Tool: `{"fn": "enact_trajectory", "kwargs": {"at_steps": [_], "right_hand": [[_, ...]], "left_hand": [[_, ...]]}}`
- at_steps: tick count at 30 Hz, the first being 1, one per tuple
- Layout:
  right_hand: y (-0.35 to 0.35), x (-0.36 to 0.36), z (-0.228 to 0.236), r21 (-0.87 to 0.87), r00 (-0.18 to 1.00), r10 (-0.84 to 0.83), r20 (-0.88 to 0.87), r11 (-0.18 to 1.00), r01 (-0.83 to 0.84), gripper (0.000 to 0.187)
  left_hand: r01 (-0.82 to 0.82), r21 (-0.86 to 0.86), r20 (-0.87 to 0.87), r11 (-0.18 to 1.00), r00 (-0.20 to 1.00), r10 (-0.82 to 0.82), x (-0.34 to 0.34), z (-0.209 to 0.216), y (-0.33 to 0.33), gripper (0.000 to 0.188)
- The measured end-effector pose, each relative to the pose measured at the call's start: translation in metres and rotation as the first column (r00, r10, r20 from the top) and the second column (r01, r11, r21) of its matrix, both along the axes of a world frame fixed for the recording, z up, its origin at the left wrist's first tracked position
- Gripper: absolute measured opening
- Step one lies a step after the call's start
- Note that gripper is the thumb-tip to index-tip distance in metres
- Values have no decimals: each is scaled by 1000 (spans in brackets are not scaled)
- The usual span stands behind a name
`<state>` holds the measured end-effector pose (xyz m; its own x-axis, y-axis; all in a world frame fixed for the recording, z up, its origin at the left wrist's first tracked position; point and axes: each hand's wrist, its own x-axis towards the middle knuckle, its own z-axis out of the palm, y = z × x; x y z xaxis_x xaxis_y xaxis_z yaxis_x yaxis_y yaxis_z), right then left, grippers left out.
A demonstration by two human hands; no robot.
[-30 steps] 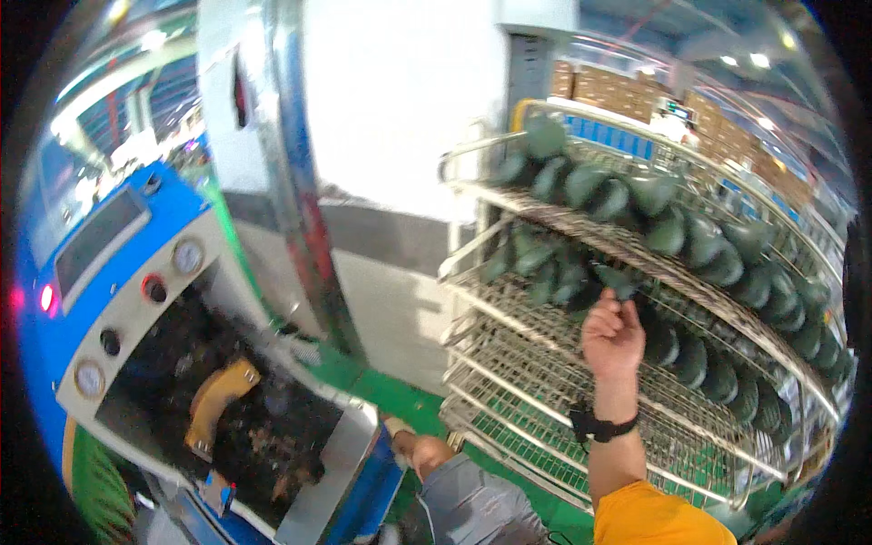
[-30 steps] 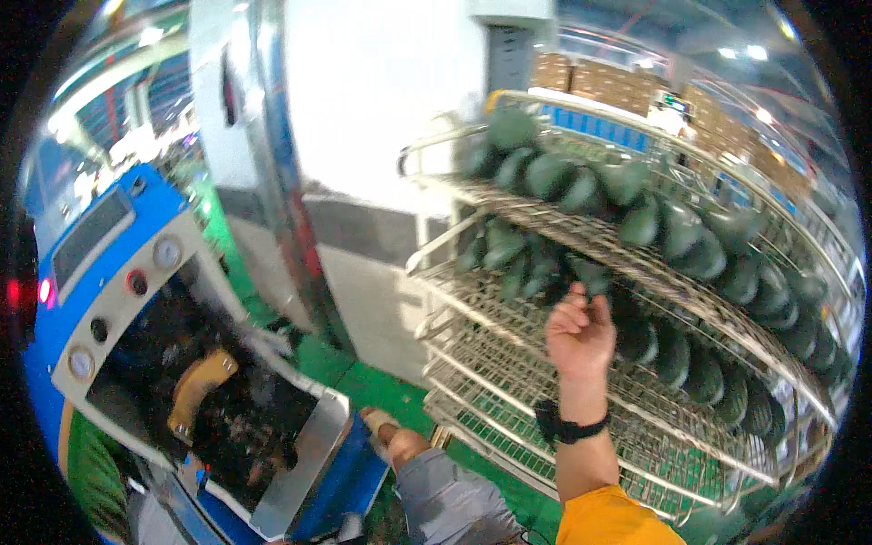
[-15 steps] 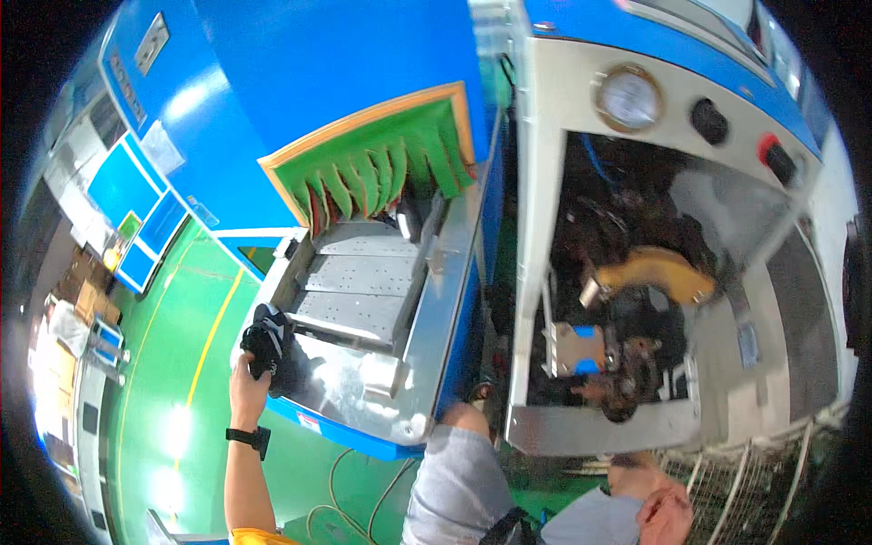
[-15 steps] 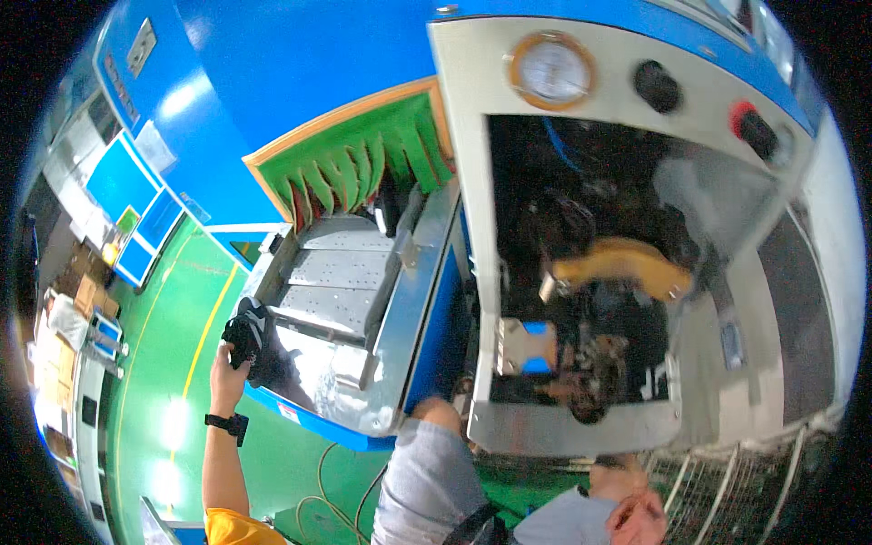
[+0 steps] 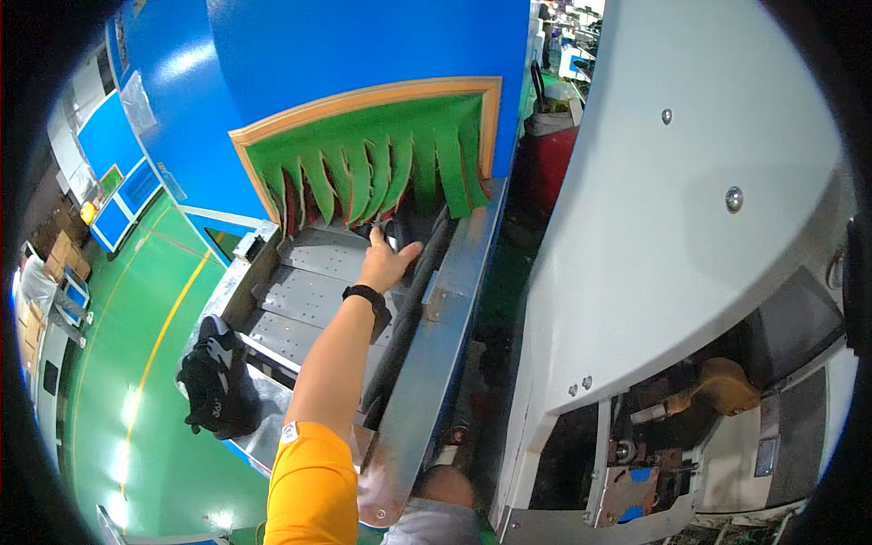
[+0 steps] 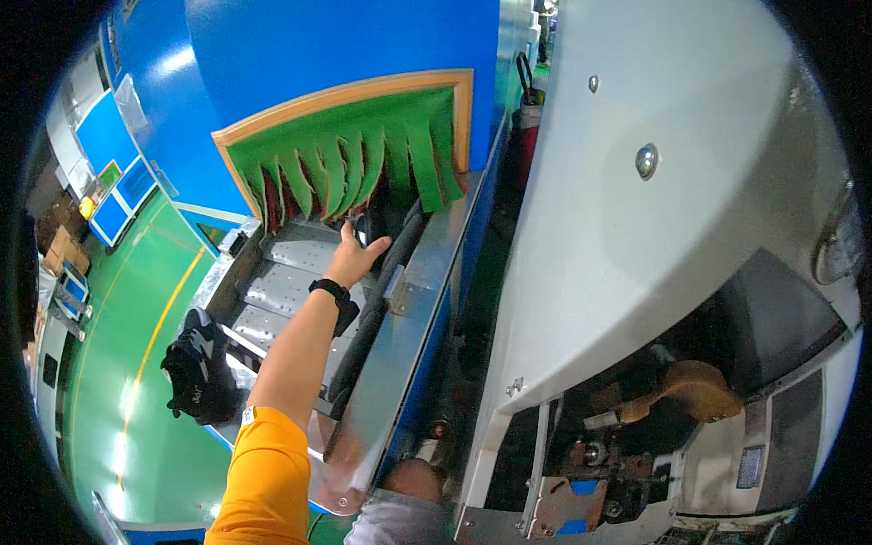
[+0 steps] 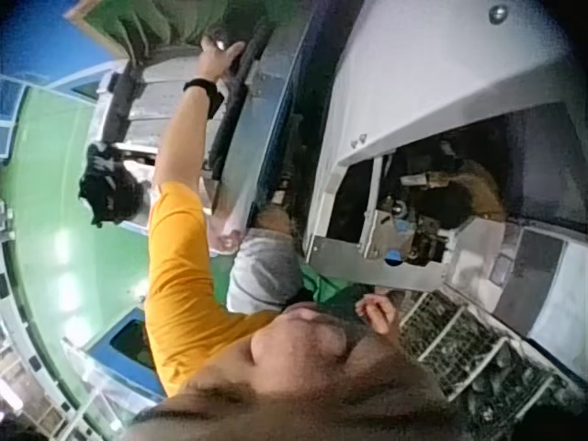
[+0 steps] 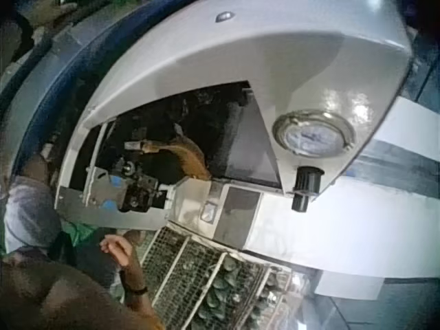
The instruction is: Operating a shoe lasting machine to shape uppers over lasts
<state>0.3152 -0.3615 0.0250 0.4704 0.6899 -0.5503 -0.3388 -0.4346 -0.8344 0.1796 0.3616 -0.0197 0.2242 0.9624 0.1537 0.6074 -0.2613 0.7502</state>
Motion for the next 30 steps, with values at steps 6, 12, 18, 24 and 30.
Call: {"fn": "enact_trajectory", "kwargs": {"at_steps": [6,12,18,24,30], "right_hand": [[8,-25,10,-1,987,152,45,988,-152,33],[39,-59,45,72,948,319,16,945,-319,36],[99,-119,88,727,953,185,239,616,-302,87],[65,-121,39,752,928,-303,217,658,39,67],[30,-155,83,558,692,-315,649,816,-152,105]], "left_hand": [[147,-1,102,989,984,-147,-63,18,-16,47],[410,-249,734,877,671,-105,-183,72,-236,43],[447,-26,538,894,760,-365,-225,88,-454,61],[906,-41,963,422,149,-226,-192,51,-552,107],[788,-308,921,534,388,-41,-121,111,-586,45]]}}
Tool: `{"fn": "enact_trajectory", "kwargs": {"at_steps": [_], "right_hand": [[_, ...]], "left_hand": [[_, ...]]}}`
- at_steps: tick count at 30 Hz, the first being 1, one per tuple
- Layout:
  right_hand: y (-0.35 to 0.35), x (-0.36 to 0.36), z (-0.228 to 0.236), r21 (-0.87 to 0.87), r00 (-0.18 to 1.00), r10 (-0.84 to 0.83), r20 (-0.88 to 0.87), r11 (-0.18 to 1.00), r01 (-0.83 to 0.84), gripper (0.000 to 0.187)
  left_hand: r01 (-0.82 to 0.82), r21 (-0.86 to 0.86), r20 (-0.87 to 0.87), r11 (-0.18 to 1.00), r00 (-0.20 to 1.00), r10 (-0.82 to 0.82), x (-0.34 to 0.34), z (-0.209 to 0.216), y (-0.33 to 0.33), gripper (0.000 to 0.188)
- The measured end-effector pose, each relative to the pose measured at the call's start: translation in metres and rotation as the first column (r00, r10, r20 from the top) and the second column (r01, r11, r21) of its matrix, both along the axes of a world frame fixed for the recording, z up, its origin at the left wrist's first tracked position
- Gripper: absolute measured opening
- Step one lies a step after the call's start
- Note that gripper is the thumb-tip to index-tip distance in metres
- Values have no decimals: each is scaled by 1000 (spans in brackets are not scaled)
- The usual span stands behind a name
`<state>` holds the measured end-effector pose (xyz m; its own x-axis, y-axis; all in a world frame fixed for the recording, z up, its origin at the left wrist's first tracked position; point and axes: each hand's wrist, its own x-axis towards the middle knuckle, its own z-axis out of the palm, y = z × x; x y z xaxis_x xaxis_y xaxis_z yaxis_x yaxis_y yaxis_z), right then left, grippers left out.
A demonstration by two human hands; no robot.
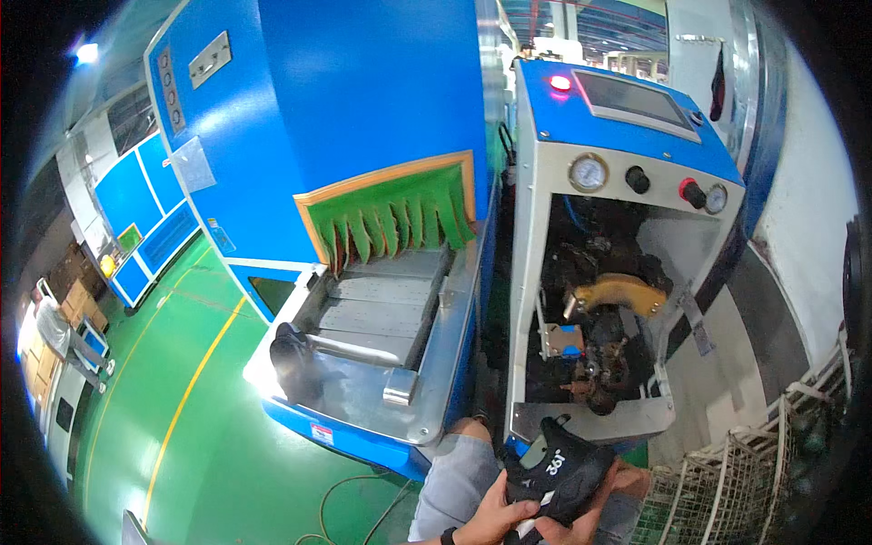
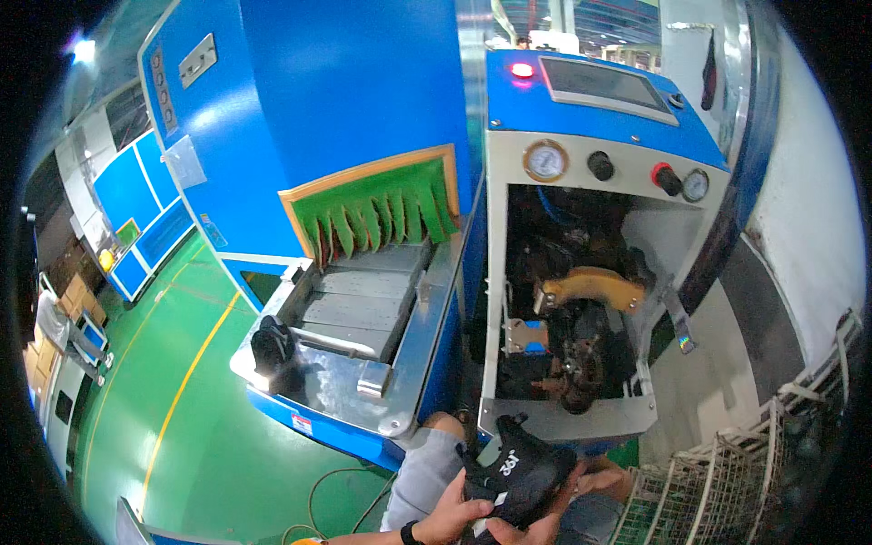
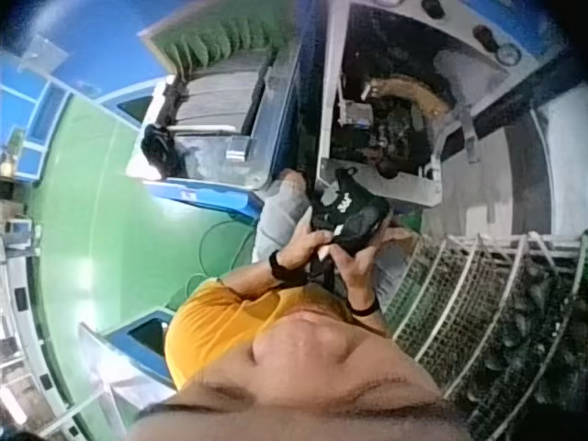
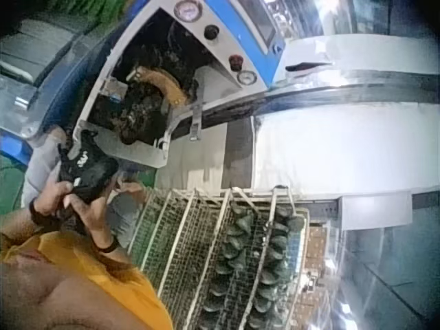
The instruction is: Operating a shoe lasting machine to shape uppers over lasts
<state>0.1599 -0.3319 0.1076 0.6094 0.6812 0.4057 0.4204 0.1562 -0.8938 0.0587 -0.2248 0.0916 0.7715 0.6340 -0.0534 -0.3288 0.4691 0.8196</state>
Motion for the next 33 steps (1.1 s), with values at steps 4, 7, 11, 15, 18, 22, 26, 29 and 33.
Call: {"fn": "enact_trajectory", "kwargs": {"at_steps": [4,7,11,15,18,22,26,29,33], "right_hand": [[-20,0,-19,34,977,-137,-166,989,144,106],[-36,7,-25,-77,945,-324,55,942,327,107],[-47,12,-27,-52,987,-155,-34,987,153,102],[-21,12,-4,126,924,-277,-265,940,317,67],[-41,23,-18,-187,979,-191,-65,967,176,98],[-48,29,-28,-212,982,-127,141,965,155,92],[-49,23,-25,-299,989,-95,112,946,124,93],[-45,23,-28,-332,988,-131,80,931,151,90],[-43,45,-51,-242,892,-225,-392,961,136,71]], "left_hand": [[175,304,-536,937,844,16,16,-33,0,77],[160,448,-360,880,933,14,12,-48,-4,83],[180,530,-371,828,928,36,5,-53,-6,77],[247,781,-417,574,890,184,8,-44,-1,57],[200,906,-320,373,900,295,10,-46,-2,46],[280,895,-336,348,935,111,3,-57,12,32],[352,928,-369,125,916,159,3,-59,3,27],[422,901,-433,99,862,265,6,-38,-6,26],[288,941,-314,177,939,138,15,-29,11,19]]}}
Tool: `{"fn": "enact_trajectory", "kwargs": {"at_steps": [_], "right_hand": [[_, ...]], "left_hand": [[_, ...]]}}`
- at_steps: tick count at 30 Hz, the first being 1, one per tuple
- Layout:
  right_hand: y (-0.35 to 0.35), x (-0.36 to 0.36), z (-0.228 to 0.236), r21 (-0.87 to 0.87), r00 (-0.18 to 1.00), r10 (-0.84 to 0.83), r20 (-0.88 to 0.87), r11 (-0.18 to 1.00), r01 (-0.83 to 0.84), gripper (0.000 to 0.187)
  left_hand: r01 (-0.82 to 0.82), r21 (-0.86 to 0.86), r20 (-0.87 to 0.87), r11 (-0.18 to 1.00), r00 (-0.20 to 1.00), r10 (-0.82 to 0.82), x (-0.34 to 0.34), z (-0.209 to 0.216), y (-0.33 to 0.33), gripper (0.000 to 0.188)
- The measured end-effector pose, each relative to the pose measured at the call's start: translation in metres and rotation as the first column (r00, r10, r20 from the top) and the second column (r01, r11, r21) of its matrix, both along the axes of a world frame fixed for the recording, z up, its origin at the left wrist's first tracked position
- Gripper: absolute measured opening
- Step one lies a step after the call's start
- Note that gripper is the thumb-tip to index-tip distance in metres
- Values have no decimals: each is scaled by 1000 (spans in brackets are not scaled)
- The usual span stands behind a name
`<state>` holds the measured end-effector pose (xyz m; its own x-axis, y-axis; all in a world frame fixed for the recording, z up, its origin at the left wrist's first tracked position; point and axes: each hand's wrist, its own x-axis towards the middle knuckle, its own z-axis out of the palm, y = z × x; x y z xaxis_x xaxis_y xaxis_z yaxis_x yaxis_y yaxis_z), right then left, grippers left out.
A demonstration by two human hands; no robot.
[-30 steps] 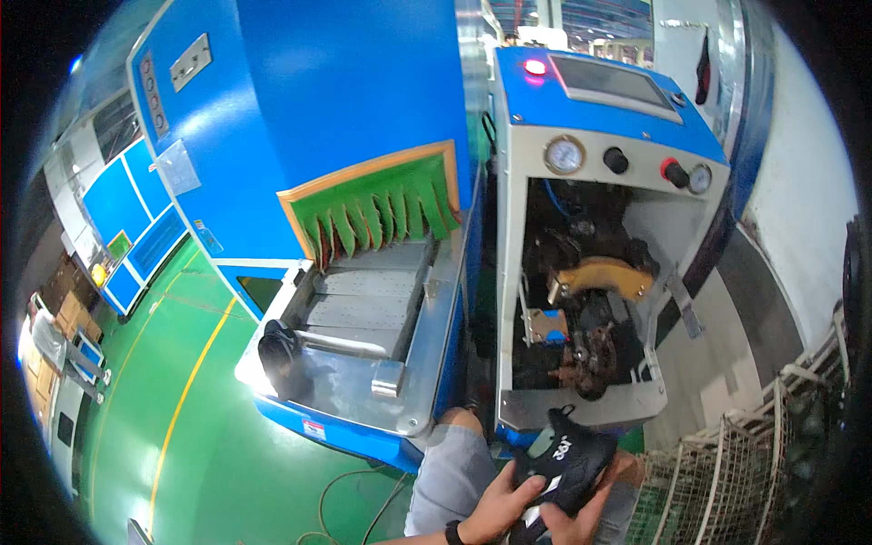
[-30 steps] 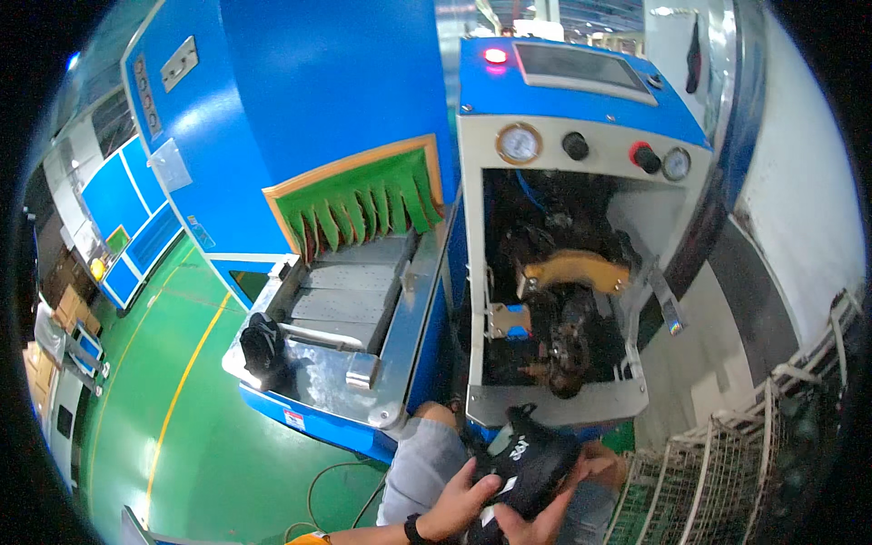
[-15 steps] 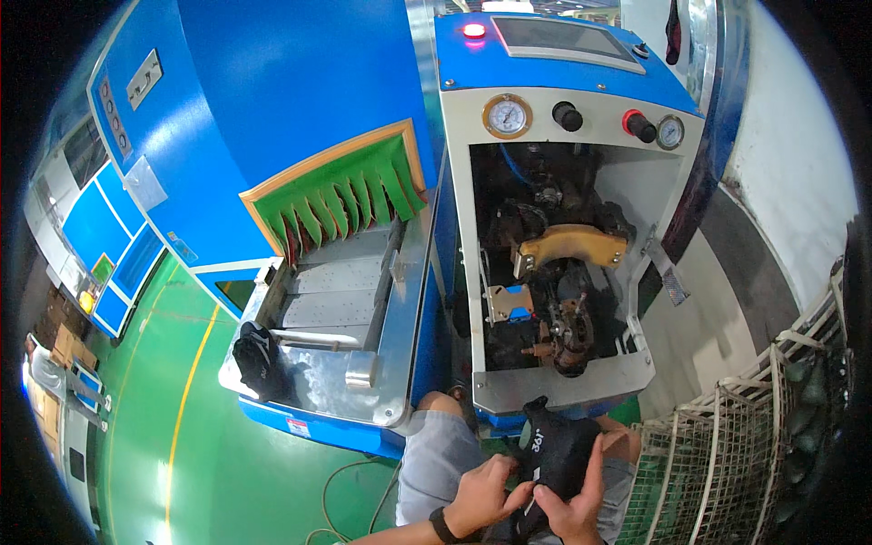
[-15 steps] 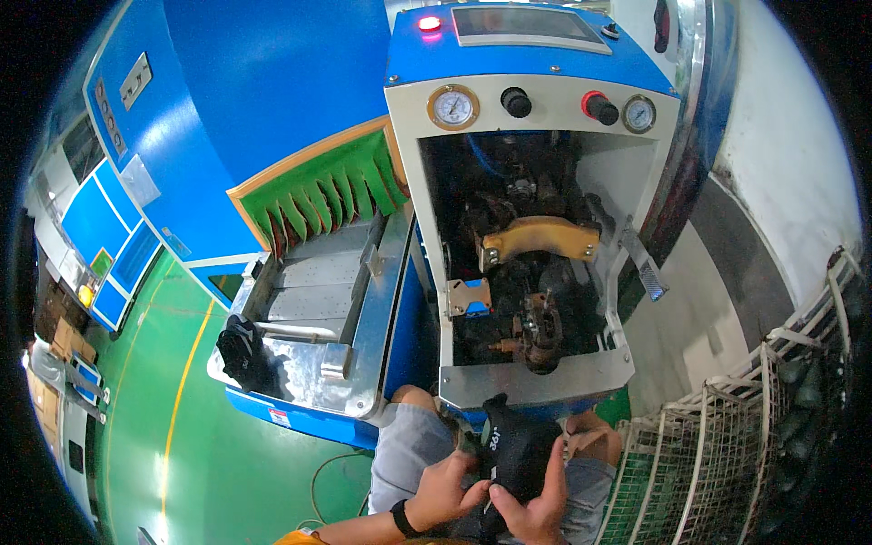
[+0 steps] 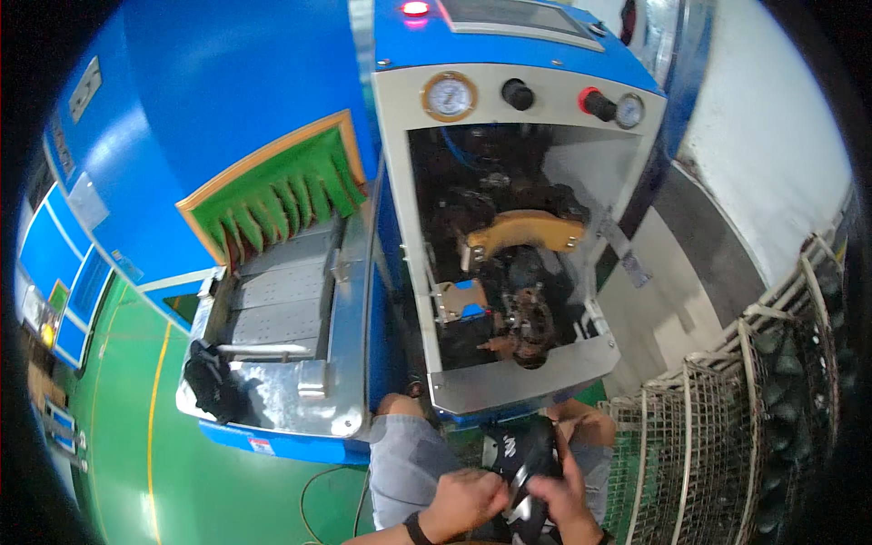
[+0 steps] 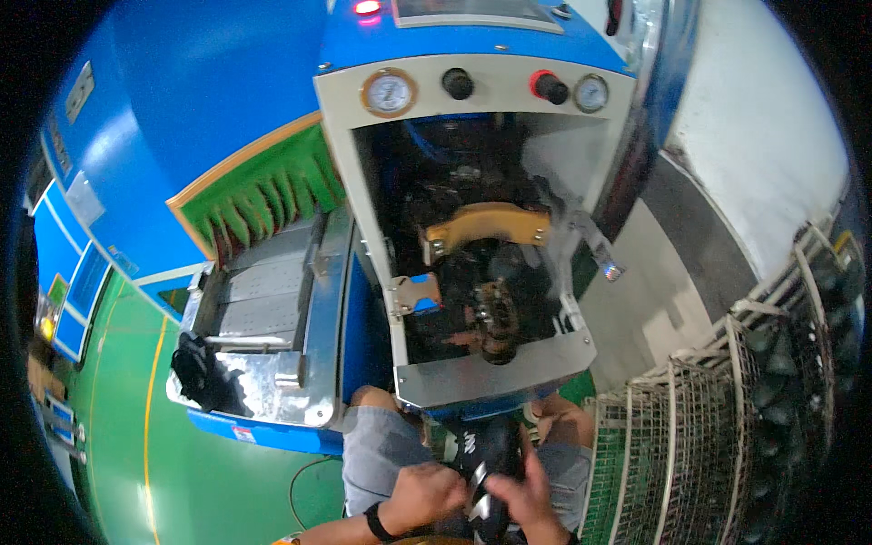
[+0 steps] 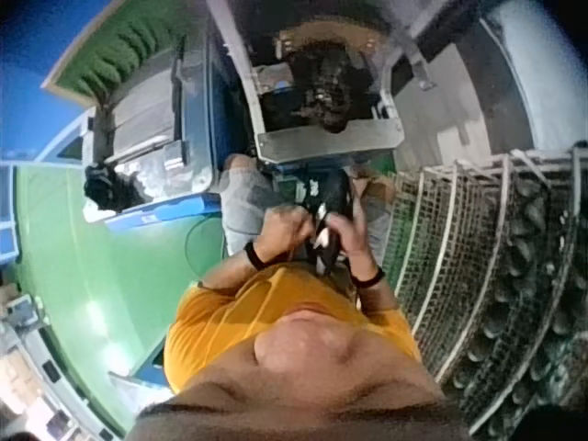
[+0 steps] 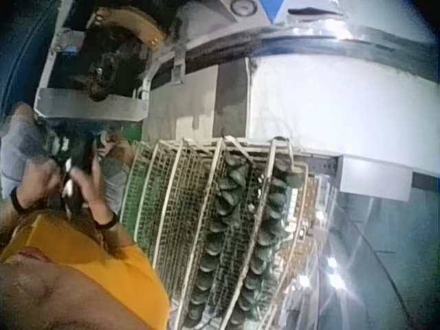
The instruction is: Operating a shoe lasting machine to shape uppers over lasts
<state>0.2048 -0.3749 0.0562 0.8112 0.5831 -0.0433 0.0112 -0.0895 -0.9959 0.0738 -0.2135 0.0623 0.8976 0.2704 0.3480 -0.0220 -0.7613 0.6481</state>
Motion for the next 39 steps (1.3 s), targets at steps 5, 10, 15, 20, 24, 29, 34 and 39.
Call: {"fn": "enact_trajectory", "kwargs": {"at_steps": [5,10,15,20,24,29,34,39], "right_hand": [[0,10,21,463,539,253,-804,835,299,76],[16,66,95,463,976,166,-139,882,-84,89],[48,106,184,79,950,215,229,968,-238,87],[93,154,219,-93,889,262,376,965,-245,82],[132,171,241,-554,721,438,537,827,-90,84],[178,170,256,-799,646,624,439,600,-37,87],[188,190,243,-756,656,562,504,655,19,87],[153,168,208,-604,629,505,591,794,-70,88]], "left_hand": [[165,-550,569,818,791,223,18,50,-4,12],[72,-405,329,912,941,72,19,41,9,19],[-170,-774,-157,611,985,75,17,3,6,21],[-108,-760,-155,640,988,-17,11,-41,-11,18],[-140,-829,-220,542,972,-86,20,-44,-4,19],[-136,-893,-192,429,977,-90,25,-50,25,17],[-191,-958,-219,214,969,-114,22,-66,32,14],[-205,-961,-229,186,967,-115,16,-89,25,19]]}}
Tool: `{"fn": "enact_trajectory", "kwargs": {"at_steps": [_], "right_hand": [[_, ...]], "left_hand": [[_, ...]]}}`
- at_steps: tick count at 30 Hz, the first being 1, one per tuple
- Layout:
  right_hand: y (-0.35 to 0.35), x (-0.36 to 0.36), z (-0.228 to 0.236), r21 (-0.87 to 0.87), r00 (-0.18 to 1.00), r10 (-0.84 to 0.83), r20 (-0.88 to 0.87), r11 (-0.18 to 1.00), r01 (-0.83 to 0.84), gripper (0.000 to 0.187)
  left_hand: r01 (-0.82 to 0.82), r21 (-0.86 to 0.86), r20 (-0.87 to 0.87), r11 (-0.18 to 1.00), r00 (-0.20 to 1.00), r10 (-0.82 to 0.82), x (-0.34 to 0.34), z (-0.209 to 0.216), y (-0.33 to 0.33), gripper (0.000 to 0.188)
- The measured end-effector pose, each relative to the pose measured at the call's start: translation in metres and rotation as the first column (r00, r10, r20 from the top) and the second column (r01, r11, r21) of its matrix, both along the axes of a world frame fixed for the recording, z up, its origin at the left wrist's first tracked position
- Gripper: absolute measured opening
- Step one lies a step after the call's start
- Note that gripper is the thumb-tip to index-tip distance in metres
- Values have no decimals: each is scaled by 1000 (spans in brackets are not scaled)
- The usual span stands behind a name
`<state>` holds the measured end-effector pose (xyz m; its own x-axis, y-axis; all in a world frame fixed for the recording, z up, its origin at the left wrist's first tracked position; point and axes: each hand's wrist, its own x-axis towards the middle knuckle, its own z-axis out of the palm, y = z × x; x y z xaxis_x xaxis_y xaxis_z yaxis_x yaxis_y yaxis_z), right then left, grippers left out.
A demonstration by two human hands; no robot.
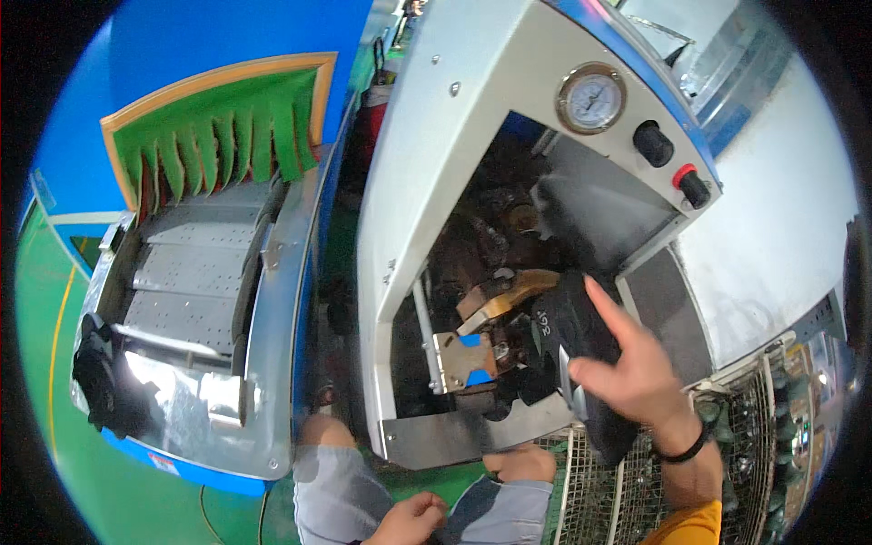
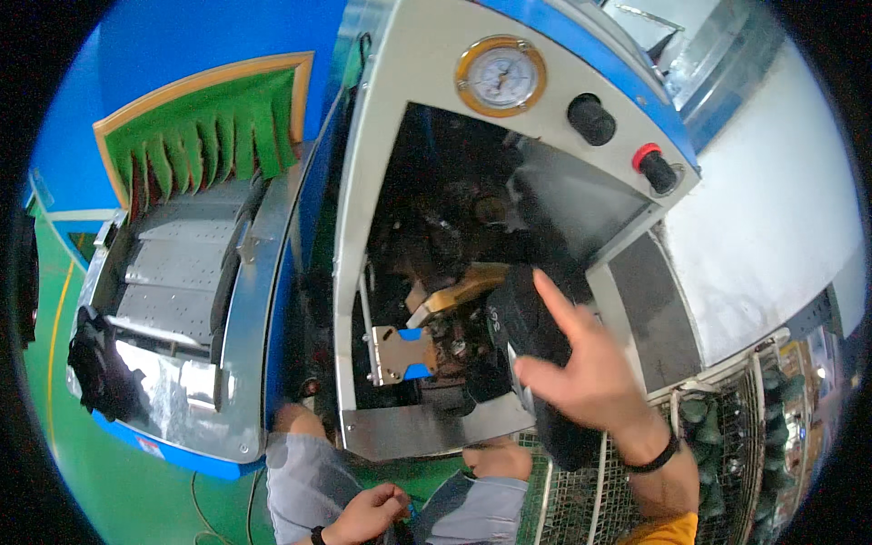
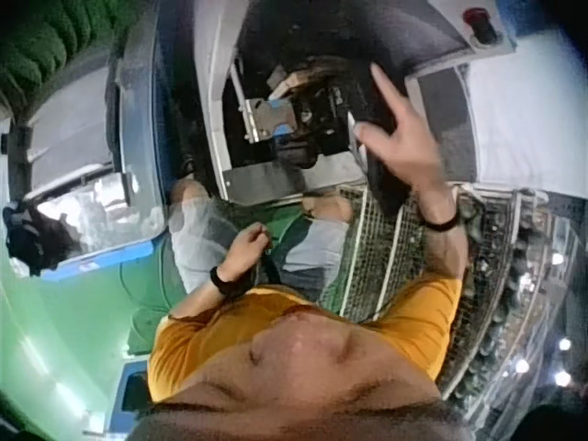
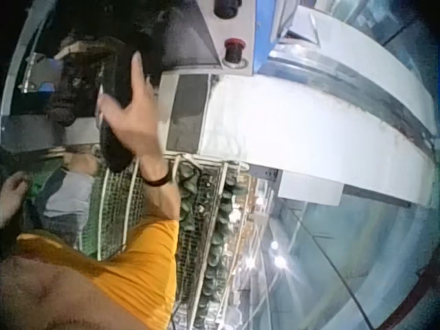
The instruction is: Operating a shoe lasting machine to shape uppers over lasts
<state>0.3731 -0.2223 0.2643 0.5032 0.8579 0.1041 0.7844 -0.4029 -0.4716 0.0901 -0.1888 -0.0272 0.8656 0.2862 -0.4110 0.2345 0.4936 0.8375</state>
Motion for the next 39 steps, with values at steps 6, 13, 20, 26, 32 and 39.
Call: {"fn": "enact_trajectory", "kwargs": {"at_steps": [6,13,20,26,32,39], "right_hand": [[-60,-22,-79,26,975,38,218,999,-45,93],[-126,-66,-130,153,434,24,-901,952,264,96],[-157,-136,-196,383,177,390,-904,549,743,73],[-140,-139,-154,445,105,617,-780,429,786,69],[-133,-80,-105,619,493,380,-782,565,546,79],[-78,-47,-1,490,831,140,-538,854,174,80]], "left_hand": [[214,89,-38,973,977,-211,9,29,-4,26],[-196,100,64,976,980,190,2,45,-26,40],[-122,491,208,862,978,20,3,89,-44,32],[-231,485,436,843,900,-5,-2,109,-41,20],[-367,563,481,741,874,67,31,120,-55,23],[-76,222,400,972,916,-20,86,116,-19,38]]}}
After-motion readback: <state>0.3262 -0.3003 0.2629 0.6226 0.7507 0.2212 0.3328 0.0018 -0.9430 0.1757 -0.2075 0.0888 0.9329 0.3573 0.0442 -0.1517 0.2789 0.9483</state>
